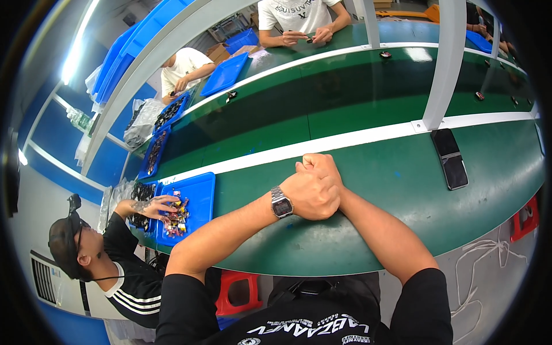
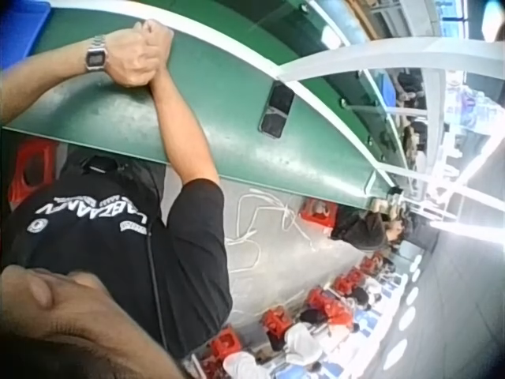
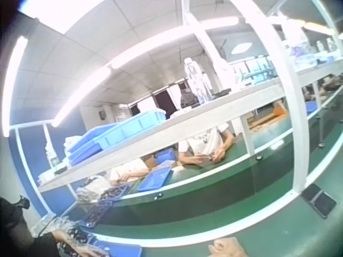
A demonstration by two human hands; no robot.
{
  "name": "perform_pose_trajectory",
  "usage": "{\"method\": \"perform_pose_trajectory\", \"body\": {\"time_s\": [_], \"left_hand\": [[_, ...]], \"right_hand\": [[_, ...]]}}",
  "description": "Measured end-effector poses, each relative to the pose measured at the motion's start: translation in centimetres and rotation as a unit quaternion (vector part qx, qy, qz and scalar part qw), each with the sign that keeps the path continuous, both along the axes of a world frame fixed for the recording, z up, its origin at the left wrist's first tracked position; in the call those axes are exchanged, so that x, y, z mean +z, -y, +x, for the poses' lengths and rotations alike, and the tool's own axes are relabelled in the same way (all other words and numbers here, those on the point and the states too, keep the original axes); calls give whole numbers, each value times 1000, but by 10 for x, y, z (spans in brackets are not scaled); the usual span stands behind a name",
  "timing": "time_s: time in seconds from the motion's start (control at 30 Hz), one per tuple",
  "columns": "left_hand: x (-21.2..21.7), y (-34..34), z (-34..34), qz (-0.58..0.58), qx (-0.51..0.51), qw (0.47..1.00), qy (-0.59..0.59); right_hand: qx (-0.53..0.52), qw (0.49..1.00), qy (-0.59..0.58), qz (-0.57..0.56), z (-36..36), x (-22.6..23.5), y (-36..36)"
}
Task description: Assembling small mechanical or electrical components at a manufacturing workstation.
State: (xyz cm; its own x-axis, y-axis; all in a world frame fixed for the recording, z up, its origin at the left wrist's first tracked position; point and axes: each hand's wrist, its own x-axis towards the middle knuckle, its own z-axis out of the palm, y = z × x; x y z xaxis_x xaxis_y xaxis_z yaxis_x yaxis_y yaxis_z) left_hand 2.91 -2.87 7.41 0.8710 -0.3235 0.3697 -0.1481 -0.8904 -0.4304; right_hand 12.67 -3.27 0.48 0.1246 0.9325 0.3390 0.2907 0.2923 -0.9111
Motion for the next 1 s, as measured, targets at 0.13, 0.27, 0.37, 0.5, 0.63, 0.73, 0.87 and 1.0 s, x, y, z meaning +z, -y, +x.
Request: {"method": "perform_pose_trajectory", "body": {"time_s": [0.13, 0.27, 0.37, 0.5, 0.63, 0.73, 0.87, 1.0], "left_hand": [[-4, 0, -1, -6, 19, 1000, -16], [-6, -1, -2, -13, 40, 998, -43], [-6, -1, -3, -19, 29, 998, -45], [-9, -4, -3, -28, 30, 998, -54], [-8, -6, -2, -29, 22, 998, -41], [-9, -7, -2, -36, 22, 998, -48], [-7, -3, 0, -21, 26, 999, -42], [-11, -4, 1, -14, 14, 999, -27]], "right_hand": [[27, 999, -38, 11, 0, -4, -1], [-3, 1000, 18, -9, 0, -1, 2], [-2, 1000, 13, -6, 0, -1, 1], [-2, 1000, 10, 14, 1, -4, 1], [10, 999, 11, 36, 1, -7, -1], [15, 999, -12, 30, 0, -7, 0], [5, 999, -11, 50, 1, -7, 1], [7, 999, 21, 24, 2, -4, 2]]}}
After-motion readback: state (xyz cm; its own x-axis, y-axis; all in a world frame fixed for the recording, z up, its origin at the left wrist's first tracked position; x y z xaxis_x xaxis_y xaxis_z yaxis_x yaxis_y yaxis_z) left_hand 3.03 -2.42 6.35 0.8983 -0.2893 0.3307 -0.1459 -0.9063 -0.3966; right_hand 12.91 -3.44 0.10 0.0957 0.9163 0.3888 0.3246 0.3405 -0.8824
